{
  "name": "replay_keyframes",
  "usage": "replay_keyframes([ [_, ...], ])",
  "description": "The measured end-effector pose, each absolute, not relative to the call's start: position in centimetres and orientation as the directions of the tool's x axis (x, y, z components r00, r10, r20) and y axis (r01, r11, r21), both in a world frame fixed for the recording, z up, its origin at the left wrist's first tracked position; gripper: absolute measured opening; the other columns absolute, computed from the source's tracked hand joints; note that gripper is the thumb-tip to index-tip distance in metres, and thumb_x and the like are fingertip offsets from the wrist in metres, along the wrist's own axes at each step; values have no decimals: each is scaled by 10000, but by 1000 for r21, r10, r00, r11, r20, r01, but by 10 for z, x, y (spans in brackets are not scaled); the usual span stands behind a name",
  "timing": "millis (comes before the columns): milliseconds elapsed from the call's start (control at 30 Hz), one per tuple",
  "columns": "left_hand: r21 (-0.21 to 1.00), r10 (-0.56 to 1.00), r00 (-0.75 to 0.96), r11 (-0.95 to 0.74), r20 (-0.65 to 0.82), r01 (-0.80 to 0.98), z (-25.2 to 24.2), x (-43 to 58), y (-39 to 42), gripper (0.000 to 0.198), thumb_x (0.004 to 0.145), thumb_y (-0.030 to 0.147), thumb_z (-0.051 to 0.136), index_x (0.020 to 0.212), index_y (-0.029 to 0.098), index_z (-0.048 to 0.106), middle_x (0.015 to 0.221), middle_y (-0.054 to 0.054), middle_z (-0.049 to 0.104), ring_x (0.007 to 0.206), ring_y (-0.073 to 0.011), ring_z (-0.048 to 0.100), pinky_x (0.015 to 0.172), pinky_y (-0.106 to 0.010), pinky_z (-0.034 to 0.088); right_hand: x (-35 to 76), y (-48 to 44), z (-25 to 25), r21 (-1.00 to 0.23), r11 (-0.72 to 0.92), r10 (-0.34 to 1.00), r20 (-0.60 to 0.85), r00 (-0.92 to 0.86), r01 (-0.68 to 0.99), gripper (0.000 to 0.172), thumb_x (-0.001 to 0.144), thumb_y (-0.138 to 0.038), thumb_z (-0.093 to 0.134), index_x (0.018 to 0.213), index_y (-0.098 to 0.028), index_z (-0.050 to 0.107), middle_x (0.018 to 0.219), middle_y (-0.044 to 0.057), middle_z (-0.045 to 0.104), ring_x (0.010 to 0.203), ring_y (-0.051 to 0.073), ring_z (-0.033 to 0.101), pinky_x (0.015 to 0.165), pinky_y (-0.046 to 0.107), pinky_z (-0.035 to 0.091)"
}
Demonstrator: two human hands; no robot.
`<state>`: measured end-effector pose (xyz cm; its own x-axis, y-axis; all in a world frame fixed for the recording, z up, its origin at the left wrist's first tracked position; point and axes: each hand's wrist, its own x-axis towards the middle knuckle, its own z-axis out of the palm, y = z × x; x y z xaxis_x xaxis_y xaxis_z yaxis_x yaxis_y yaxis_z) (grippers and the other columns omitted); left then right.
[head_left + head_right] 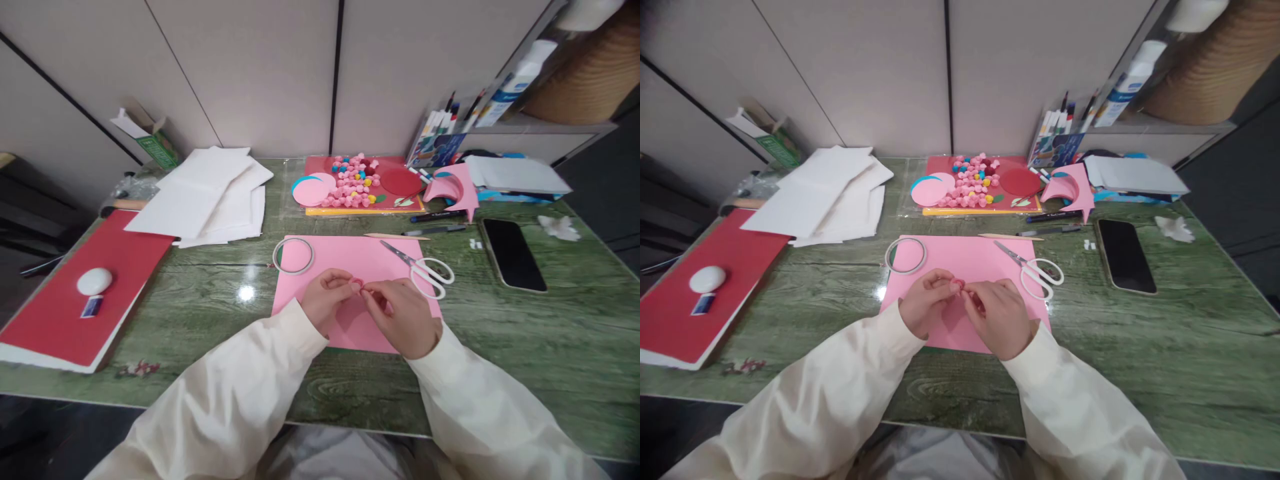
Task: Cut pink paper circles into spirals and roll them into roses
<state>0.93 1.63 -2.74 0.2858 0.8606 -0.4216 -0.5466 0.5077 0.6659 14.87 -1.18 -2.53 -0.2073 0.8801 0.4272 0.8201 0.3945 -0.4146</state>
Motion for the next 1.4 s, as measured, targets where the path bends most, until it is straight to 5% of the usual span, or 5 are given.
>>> replay_keyframes([
  [500,608,840,326,540,-434,-582,-29,7,18,253,537,107,717,728,131,553,678,-11,653,643,-86,588,627,-212,403,149,-12,-20,-587,224,959,273,-69,778,158,797,-326,528,818,-184,593,683,15,648,629,144,568,651,285,398],
  [633,614,848,319,527,-422,-588,-27,7,17,241,553,114,712,729,136,549,687,-13,654,648,-83,585,614,-204,398,149,-8,-14,-901,-24,998,-46,-41,434,181,791,-355,510,793,-179,554,653,-2,585,547,111,529,519,236,417],
  [767,617,852,335,522,-402,-589,-25,7,17,232,565,103,703,734,131,546,696,-19,654,659,-88,586,634,-214,402,149,-4,-11,-976,-158,979,-175,-109,150,174,737,-336,575,739,-166,537,582,-36,510,468,75,462,432,204,374],
  [1133,630,847,335,530,-412,-567,-27,8,15,267,543,132,723,739,140,541,691,-18,651,635,-96,581,615,-234,397,147,-5,-15,-974,-214,974,-208,-86,-71,225,660,-287,666,696,-183,470,632,-45,499,492,62,464,418,181,375],
  [1400,627,842,318,537,-436,-564,-24,9,15,289,509,140,742,718,130,542,660,-11,641,596,-87,569,617,-237,401,145,-6,-18,-993,-107,993,-109,-35,57,182,672,-284,657,739,-181,524,688,-9,546,595,98,515,516,211,447],
])
